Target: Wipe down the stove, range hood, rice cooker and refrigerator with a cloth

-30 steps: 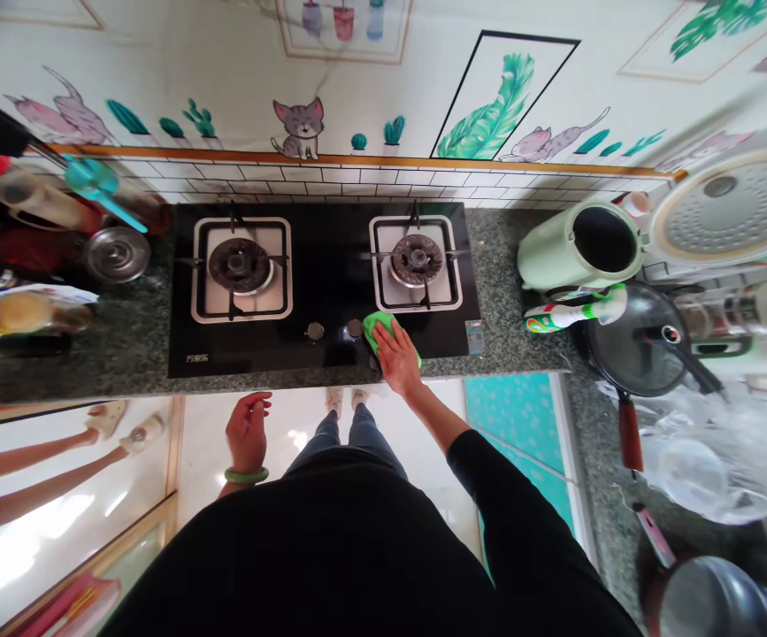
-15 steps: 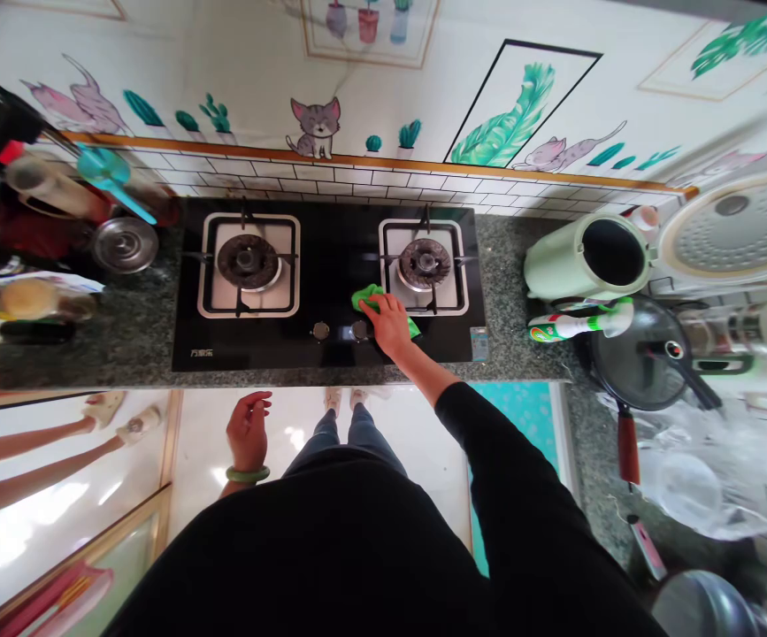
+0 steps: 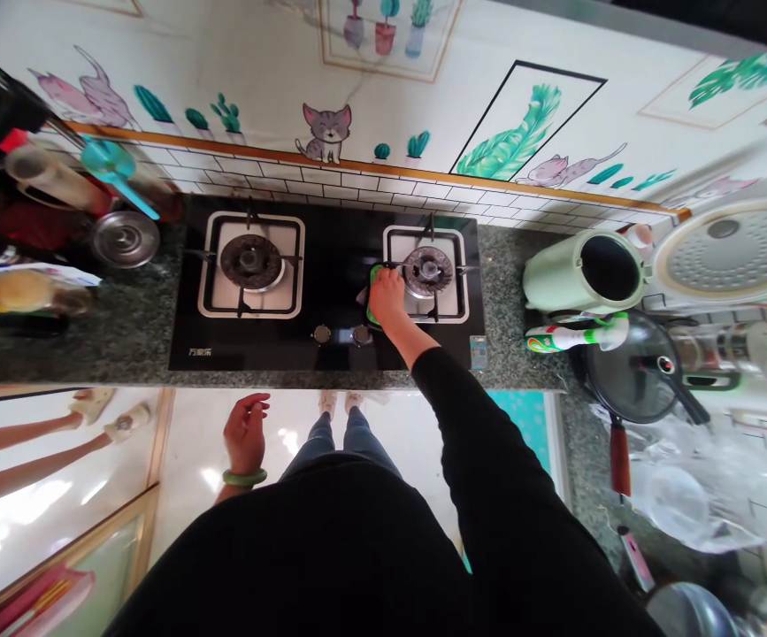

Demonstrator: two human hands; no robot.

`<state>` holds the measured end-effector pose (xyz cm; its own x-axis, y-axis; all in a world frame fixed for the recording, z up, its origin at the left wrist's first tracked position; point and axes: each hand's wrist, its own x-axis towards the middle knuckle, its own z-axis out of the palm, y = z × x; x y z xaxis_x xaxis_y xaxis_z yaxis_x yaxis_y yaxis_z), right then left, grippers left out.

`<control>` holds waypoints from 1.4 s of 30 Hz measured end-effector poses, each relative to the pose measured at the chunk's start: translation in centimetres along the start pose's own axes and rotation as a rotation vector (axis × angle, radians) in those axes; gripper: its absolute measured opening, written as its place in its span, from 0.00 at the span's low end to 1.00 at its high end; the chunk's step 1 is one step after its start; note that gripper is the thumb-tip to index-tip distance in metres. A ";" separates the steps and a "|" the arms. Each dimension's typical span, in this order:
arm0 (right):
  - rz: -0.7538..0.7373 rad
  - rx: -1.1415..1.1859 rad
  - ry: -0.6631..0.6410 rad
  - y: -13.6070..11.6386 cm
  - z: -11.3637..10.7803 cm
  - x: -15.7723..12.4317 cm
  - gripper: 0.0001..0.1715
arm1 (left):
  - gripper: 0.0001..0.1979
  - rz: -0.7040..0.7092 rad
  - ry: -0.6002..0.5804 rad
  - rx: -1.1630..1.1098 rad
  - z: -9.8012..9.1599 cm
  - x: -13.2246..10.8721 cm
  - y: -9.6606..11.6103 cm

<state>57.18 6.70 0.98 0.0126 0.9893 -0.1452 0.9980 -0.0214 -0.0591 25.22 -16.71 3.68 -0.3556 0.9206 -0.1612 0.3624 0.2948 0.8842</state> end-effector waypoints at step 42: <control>0.389 0.251 0.230 9.1 3.0 -16.0 0.30 | 0.15 0.106 -0.274 0.080 1.5 5.4 -0.1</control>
<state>65.90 -9.70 -0.16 0.4214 0.9067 0.0154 0.8715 -0.4002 -0.2835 24.62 -11.38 2.07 -0.0705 0.9789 -0.1917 0.4554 0.2026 0.8669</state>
